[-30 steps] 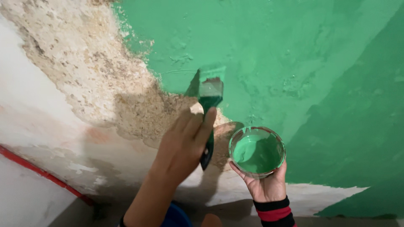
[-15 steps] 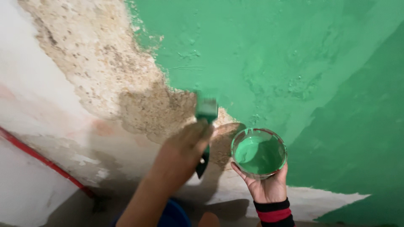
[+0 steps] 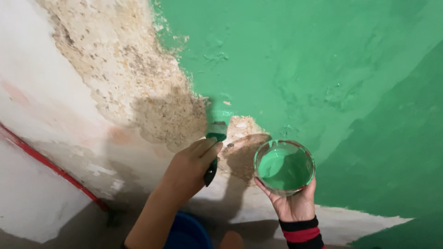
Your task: The person paints a wall green using a paintbrush and a small container of paint. They repeatedly dip the brush into the container and apply paint to the wall surface, covering the unpainted areas.
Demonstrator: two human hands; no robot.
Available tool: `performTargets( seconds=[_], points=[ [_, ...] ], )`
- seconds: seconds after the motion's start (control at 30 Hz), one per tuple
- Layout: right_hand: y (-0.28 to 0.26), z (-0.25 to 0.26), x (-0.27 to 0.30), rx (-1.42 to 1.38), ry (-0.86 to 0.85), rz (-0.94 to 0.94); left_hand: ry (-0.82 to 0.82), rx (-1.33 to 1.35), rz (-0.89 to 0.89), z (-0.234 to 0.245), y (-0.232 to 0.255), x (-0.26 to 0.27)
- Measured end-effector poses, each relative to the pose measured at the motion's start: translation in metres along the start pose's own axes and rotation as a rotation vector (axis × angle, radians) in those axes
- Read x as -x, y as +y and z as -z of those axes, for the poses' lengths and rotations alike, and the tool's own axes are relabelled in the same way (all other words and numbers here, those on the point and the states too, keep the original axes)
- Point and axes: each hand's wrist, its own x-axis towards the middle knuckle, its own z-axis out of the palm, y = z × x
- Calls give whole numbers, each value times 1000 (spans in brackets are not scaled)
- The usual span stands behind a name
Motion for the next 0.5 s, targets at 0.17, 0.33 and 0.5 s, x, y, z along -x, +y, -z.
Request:
performTargets(
  seconds=[0.17,0.33,0.5],
  points=[
    [7,-5,0,18,-7,-3,285,382,171,14,2,-10],
    [5,-4,-2,9,-2,-18,320,242,124,6,-7,-7],
    [8,-2,-5,39,-7,1,210,107,-92,-9,-11,8]
  ],
)
